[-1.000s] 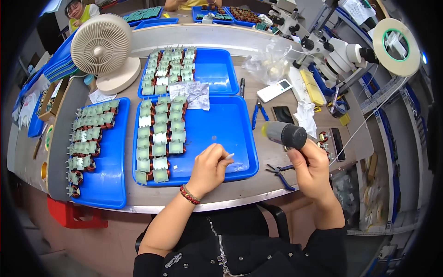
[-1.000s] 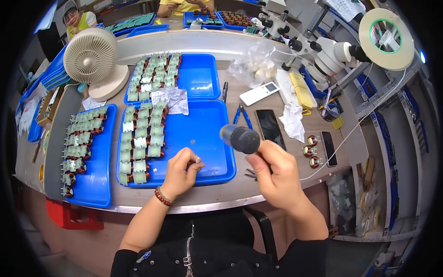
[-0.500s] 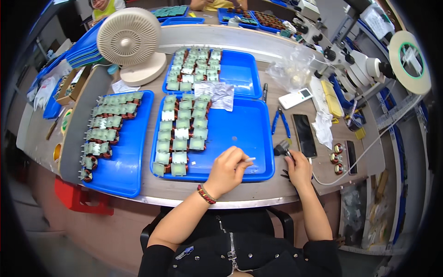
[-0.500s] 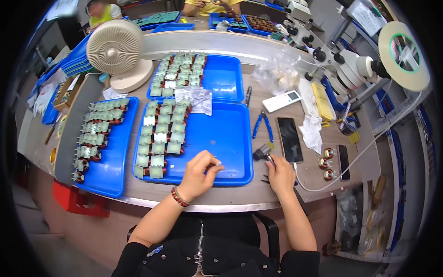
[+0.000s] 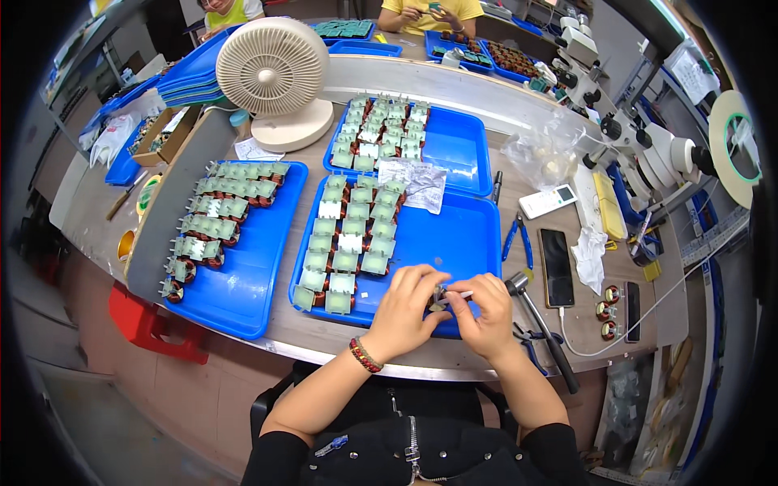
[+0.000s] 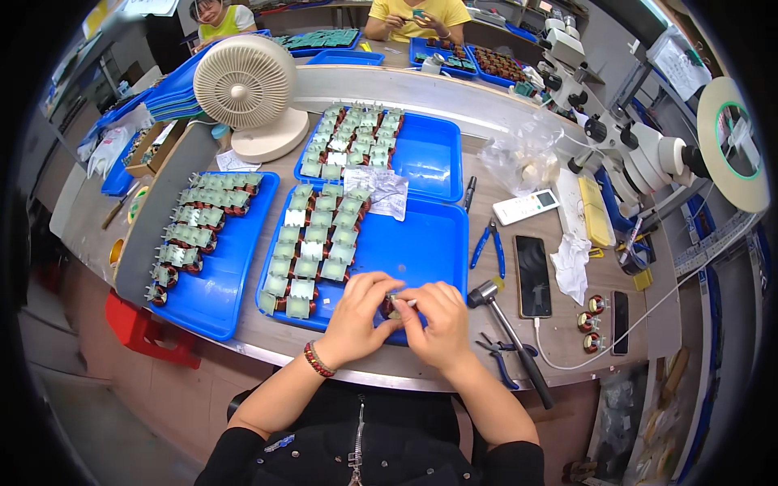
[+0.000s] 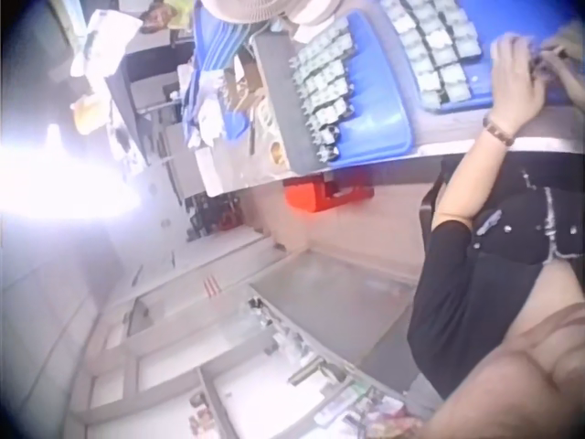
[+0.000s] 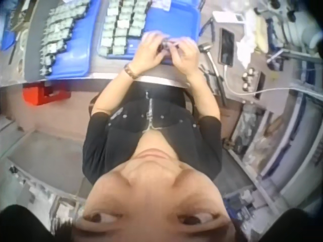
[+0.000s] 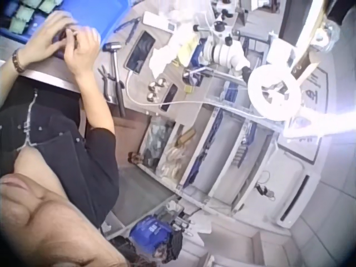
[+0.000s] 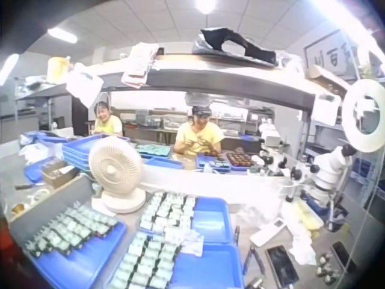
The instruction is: The person assembles small electronic components by applying adhesive with a white stick and using a hammer to secure parts. They handle multiple units one by one, placing them on blue trays after completion.
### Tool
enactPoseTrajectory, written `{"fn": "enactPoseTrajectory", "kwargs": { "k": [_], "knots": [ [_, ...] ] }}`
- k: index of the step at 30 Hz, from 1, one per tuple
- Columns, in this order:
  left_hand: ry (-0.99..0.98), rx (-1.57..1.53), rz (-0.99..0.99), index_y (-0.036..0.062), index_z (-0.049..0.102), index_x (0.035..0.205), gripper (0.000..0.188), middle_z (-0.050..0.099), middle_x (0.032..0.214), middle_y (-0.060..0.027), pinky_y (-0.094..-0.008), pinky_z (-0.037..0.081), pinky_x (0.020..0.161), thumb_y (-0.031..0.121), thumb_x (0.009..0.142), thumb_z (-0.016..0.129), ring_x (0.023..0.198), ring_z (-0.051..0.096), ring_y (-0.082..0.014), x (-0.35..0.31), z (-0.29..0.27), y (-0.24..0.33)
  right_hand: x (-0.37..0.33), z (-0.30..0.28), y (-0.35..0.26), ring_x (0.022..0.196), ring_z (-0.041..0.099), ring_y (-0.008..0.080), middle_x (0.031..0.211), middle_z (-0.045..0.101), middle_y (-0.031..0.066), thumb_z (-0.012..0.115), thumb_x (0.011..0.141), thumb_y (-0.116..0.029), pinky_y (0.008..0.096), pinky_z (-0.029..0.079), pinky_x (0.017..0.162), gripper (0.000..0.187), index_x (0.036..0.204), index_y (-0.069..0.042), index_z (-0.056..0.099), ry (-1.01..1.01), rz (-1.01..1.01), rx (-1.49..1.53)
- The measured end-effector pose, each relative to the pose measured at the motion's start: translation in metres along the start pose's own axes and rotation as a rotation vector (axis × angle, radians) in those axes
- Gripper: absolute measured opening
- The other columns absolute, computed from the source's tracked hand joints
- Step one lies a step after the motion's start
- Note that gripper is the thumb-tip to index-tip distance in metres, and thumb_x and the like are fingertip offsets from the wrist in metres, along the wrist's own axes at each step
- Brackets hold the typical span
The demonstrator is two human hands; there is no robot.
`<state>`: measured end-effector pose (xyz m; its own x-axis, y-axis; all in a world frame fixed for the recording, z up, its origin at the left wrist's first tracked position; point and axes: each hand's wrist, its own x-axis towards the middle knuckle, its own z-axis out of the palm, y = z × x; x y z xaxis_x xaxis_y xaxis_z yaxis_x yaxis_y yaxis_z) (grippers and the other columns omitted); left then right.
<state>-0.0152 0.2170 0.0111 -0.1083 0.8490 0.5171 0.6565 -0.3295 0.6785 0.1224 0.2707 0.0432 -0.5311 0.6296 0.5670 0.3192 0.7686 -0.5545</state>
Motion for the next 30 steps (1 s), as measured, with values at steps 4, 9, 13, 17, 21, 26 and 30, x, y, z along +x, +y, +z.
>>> {"fn": "enactPoseTrajectory", "kwargs": {
  "k": [4,9,13,17,21,26,30],
  "knots": [
    [-0.169,0.120,-0.135,0.0048,0.052,0.102,0.050,0.055,0.093,-0.0103,-0.0371,0.040,0.080,0.015,0.058,0.075,0.096,0.047,-0.0300,-0.001,0.004,-0.014,-0.006,0.006,0.009,0.063,0.053,0.0226,0.069,0.059,0.0041,0.062,0.074,-0.010,0.0323,0.038,0.061,0.003,0.073,-0.007,0.060,-0.072,0.033,-0.007],
    [-0.260,0.132,-0.214,0.0055,0.053,0.099,0.046,0.055,0.094,-0.0109,-0.0361,0.041,0.078,0.018,0.059,0.074,0.091,0.052,-0.0293,0.002,0.011,-0.016,-0.013,0.006,0.015,0.065,0.055,0.0246,0.071,0.061,0.0059,0.061,0.077,-0.012,0.0332,0.040,0.061,0.008,0.072,-0.006,0.060,-0.079,0.132,0.007],
    [-0.117,-0.048,-0.228,0.0047,0.052,0.101,0.045,0.054,0.090,-0.0125,-0.0361,0.046,0.069,0.013,0.060,0.071,0.082,0.055,-0.0296,0.006,-0.001,0.003,-0.005,-0.004,0.003,0.061,0.054,0.0256,0.068,0.060,0.0092,0.059,0.078,-0.007,0.0335,0.041,0.056,0.008,0.072,-0.002,0.059,0.055,0.128,0.114],
    [-0.067,-0.188,-0.224,0.0024,0.052,0.102,0.042,0.049,0.085,-0.0107,-0.0298,0.047,0.060,0.003,0.063,0.066,0.077,0.056,-0.0224,0.010,-0.020,0.021,0.003,-0.016,-0.012,0.062,0.054,0.0245,0.068,0.057,0.0113,0.054,0.078,0.000,0.0327,0.042,0.057,0.003,0.075,0.000,0.056,0.097,-0.036,0.180],
    [-0.052,-0.006,-0.198,0.0009,0.054,0.098,0.038,0.050,0.088,-0.0103,-0.0261,0.050,0.062,-0.001,0.062,0.066,0.079,0.057,-0.0206,0.004,-0.031,0.024,0.000,-0.031,-0.019,0.065,0.052,0.0213,0.072,0.051,0.0103,0.046,0.086,-0.010,0.0392,0.048,0.065,0.006,0.082,-0.004,0.046,0.468,-0.140,0.518],
    [-0.067,-0.308,-0.195,0.0014,0.056,0.099,0.041,0.049,0.091,-0.0074,-0.0233,0.053,0.064,-0.003,0.061,0.070,0.082,0.054,-0.0153,-0.009,-0.041,0.038,0.018,-0.094,-0.039,0.067,0.047,0.0191,0.071,0.046,0.0078,0.031,0.095,-0.032,0.0398,0.047,0.070,0.031,0.078,-0.008,0.042,0.685,-0.160,0.479],
    [-0.071,-0.367,-0.064,0.0000,0.054,0.102,0.045,0.049,0.094,-0.0094,-0.0240,0.056,0.064,-0.003,0.061,0.072,0.087,0.054,-0.0165,-0.004,-0.051,0.046,-0.006,-0.060,-0.024,0.063,0.048,0.0177,0.069,0.048,0.0079,0.042,0.092,-0.024,0.0356,0.046,0.068,0.024,0.084,-0.002,0.049,0.232,0.028,0.810]
  ]
}}
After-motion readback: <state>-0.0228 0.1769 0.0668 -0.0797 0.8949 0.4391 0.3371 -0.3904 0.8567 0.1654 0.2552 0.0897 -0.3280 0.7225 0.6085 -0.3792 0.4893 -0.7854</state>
